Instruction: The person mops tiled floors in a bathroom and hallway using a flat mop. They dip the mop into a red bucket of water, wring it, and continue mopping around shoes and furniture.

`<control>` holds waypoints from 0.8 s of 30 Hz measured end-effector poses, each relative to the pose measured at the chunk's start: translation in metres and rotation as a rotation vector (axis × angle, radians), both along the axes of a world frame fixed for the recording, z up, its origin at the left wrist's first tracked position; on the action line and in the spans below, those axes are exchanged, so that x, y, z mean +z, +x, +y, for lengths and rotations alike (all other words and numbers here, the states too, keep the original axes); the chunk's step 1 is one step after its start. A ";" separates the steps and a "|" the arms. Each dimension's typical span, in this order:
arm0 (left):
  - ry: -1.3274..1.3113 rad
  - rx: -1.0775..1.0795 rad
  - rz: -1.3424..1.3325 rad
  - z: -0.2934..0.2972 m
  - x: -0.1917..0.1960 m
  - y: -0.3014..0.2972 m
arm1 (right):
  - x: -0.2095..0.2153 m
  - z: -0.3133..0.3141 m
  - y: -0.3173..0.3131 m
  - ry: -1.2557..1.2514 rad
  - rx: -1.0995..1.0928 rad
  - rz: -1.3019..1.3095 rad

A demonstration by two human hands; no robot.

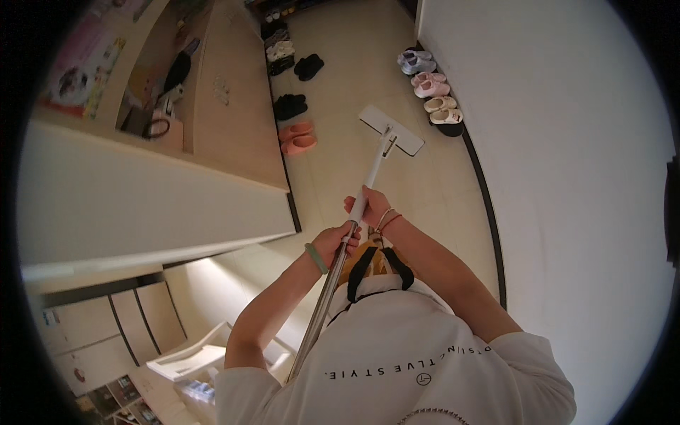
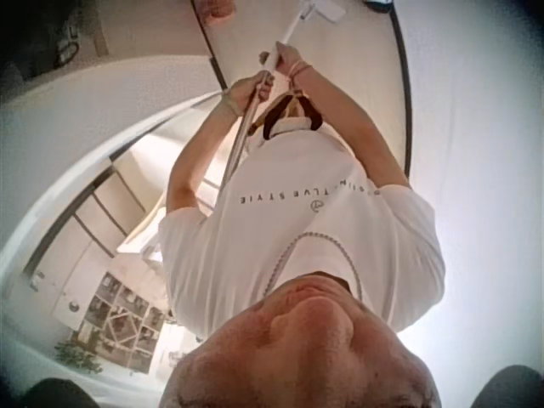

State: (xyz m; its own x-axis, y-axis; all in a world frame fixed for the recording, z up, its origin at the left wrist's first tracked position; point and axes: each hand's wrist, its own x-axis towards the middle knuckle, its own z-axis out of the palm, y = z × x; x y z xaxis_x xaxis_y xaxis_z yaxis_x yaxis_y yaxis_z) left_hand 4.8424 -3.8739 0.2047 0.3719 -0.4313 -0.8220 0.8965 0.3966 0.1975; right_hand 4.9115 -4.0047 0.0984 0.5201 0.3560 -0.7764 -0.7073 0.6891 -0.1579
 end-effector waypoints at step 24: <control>0.296 -0.293 -0.067 0.080 -0.081 0.651 | -0.032 0.079 0.587 -0.219 0.125 -0.090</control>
